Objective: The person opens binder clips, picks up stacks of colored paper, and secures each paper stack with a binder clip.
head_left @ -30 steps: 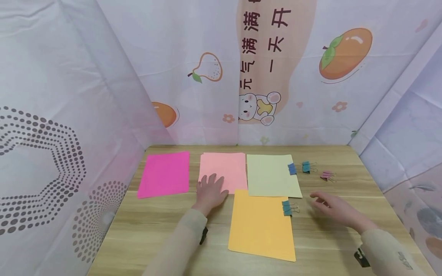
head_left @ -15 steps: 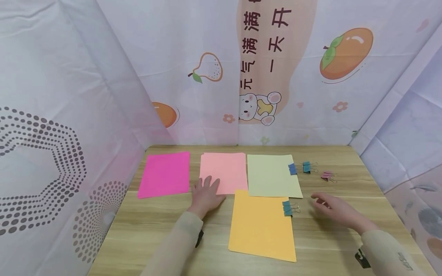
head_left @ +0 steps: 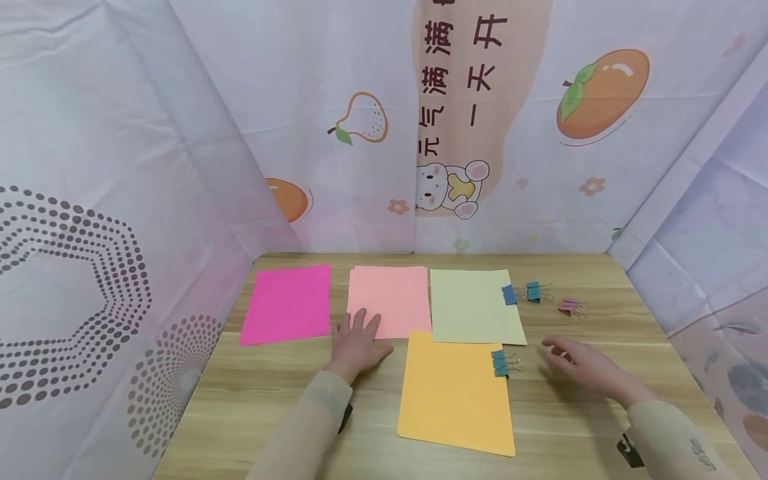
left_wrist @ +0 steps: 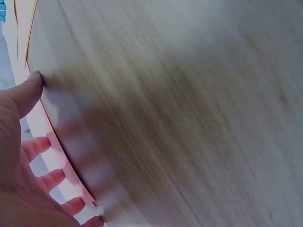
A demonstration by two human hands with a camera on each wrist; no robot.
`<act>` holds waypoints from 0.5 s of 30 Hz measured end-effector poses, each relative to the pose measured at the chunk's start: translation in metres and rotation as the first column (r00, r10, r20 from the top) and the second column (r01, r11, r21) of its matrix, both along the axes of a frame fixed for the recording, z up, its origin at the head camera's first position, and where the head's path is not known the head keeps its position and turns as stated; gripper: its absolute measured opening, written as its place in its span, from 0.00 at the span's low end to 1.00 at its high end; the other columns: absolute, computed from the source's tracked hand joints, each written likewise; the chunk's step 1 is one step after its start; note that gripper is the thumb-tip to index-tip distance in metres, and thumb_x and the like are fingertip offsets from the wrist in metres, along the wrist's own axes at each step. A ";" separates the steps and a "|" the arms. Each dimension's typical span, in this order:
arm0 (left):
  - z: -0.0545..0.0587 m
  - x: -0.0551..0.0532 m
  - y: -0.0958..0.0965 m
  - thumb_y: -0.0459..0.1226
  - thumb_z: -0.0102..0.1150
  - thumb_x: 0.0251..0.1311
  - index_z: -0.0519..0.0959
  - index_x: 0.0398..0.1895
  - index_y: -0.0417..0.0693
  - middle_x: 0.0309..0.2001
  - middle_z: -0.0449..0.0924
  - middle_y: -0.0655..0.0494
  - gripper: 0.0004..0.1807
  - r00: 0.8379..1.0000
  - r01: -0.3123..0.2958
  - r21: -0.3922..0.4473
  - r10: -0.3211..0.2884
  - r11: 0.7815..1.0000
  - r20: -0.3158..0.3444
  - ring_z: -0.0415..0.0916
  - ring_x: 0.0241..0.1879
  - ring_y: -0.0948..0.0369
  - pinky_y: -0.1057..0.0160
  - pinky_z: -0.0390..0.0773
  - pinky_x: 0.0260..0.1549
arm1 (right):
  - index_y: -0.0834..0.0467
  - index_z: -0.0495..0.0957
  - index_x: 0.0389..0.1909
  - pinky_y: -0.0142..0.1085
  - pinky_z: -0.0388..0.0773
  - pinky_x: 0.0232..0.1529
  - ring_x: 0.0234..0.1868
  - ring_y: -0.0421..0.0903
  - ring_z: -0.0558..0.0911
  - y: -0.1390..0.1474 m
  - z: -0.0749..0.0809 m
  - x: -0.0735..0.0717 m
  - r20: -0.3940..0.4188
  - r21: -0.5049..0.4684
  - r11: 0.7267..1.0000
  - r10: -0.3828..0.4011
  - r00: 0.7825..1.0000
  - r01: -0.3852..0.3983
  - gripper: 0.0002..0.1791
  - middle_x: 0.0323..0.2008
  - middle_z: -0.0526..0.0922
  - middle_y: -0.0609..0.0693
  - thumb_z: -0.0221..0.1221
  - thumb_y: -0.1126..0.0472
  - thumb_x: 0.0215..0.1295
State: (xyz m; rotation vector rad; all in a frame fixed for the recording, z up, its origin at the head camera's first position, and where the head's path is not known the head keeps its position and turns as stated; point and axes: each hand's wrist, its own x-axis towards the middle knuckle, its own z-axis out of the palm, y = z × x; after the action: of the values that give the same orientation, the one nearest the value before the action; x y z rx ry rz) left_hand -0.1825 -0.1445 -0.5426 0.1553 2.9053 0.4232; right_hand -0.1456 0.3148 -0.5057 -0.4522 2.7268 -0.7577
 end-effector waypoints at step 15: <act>-0.006 -0.003 0.000 0.63 0.61 0.62 0.63 0.77 0.61 0.79 0.53 0.48 0.43 1.000 -0.001 -0.023 0.001 1.000 -0.005 0.48 0.76 0.36 0.29 0.51 0.68 | 0.70 0.73 0.62 0.56 0.82 0.47 0.44 0.54 0.84 0.003 -0.006 -0.004 -0.014 0.017 1.000 0.001 1.000 -0.001 0.22 0.43 0.85 0.55 0.57 0.59 0.75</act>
State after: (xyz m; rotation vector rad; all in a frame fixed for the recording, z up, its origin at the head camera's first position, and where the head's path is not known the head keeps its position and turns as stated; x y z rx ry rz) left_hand -0.1850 -0.1443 -0.5482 0.1515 2.9137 0.3900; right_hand -0.1494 0.3178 -0.5120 -0.4570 2.7436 -0.7329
